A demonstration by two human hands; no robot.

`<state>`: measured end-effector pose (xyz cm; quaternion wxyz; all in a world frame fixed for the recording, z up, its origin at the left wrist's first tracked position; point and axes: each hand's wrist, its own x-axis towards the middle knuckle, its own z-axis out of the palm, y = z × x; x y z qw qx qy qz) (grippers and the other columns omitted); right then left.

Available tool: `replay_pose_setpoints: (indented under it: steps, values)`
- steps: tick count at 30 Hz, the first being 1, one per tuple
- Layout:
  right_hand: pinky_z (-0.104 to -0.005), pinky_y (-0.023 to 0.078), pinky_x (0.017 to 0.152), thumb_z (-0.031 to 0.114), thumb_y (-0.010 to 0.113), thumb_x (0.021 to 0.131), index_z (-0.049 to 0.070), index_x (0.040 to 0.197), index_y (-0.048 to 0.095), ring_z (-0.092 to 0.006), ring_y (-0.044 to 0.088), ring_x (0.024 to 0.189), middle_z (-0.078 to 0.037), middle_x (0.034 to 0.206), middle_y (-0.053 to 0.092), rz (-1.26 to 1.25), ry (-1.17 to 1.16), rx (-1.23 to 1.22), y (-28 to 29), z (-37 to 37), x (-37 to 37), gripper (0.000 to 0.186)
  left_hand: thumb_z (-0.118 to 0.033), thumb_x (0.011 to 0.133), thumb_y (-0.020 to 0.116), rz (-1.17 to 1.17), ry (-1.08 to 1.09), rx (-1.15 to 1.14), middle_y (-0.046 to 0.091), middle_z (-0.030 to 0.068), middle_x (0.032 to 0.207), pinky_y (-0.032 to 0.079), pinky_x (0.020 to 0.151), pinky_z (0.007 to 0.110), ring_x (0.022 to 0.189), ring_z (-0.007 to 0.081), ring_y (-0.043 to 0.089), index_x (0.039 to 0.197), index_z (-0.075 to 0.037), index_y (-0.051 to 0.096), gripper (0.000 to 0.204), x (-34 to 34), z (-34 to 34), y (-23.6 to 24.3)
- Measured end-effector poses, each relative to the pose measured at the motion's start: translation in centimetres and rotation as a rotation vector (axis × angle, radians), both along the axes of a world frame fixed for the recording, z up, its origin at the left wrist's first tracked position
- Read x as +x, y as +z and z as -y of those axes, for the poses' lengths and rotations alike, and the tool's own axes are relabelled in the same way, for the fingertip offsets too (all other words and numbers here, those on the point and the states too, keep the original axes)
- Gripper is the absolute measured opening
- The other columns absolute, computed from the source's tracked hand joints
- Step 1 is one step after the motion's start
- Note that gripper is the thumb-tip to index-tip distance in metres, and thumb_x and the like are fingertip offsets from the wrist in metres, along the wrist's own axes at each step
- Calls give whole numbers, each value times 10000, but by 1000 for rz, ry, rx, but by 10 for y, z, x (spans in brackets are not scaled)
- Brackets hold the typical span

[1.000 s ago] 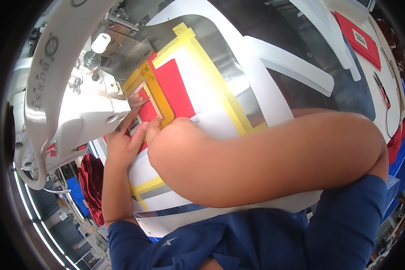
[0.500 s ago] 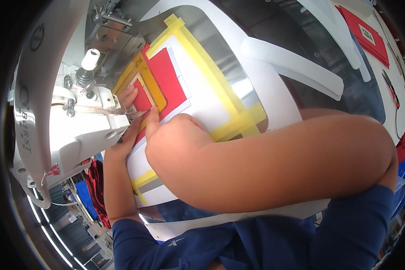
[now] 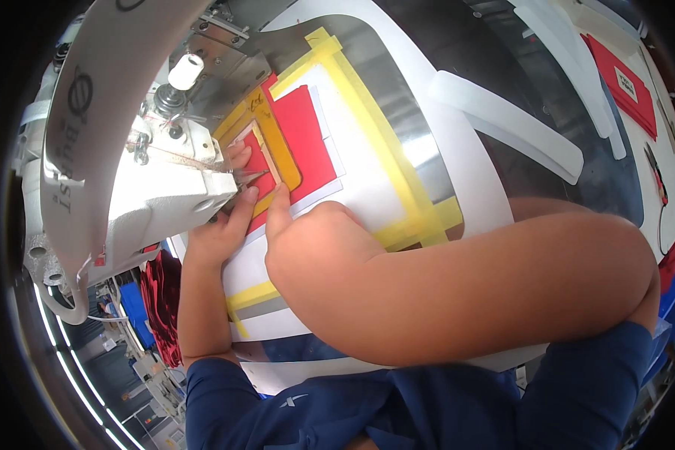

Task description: Sewing brand labels onto red fabric or leather components using an industrial sewing machine.

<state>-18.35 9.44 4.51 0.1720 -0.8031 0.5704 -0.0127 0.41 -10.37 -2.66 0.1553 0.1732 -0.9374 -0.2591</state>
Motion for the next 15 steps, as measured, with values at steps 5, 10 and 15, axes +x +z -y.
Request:
replay_pose_setpoints:
  steps: [5, 10, 15]
  values:
    - [-338, 482, 588, 98, 804, 707, -119, 1020, 753, -217, 678, 702, -253, 1054, 625, -5, 102, 201, 7, 6, -5, 384, -7, 944, 732, 86, 128, -2, 671, 139, 1468, 422, 1218, 429, 1427, 295, 586, 1427, -46, 676, 488, 5, -14, 17]
    - [-328, 568, 627, 237, 855, 787, -177, 1475, 554, -212, 756, 755, -337, 1350, 668, -112, 98, 253, 3, 8, 1, 858, -228, 1032, 700, 728, 474, -453, 632, 145, 1537, 402, 1223, 412, 1460, 300, 557, 1490, -87, 643, 483, 85, 51, -13]
    - [-341, 486, 617, 96, 773, 800, -109, 1243, 709, -201, 679, 730, -375, 1444, 614, -209, 13, -20, -8, -8, 9, 492, -345, 1073, 617, 578, 642, -103, 578, 167, 1592, 374, 1241, 420, 1495, 325, 516, 1523, -88, 607, 519, 100, 55, 7]
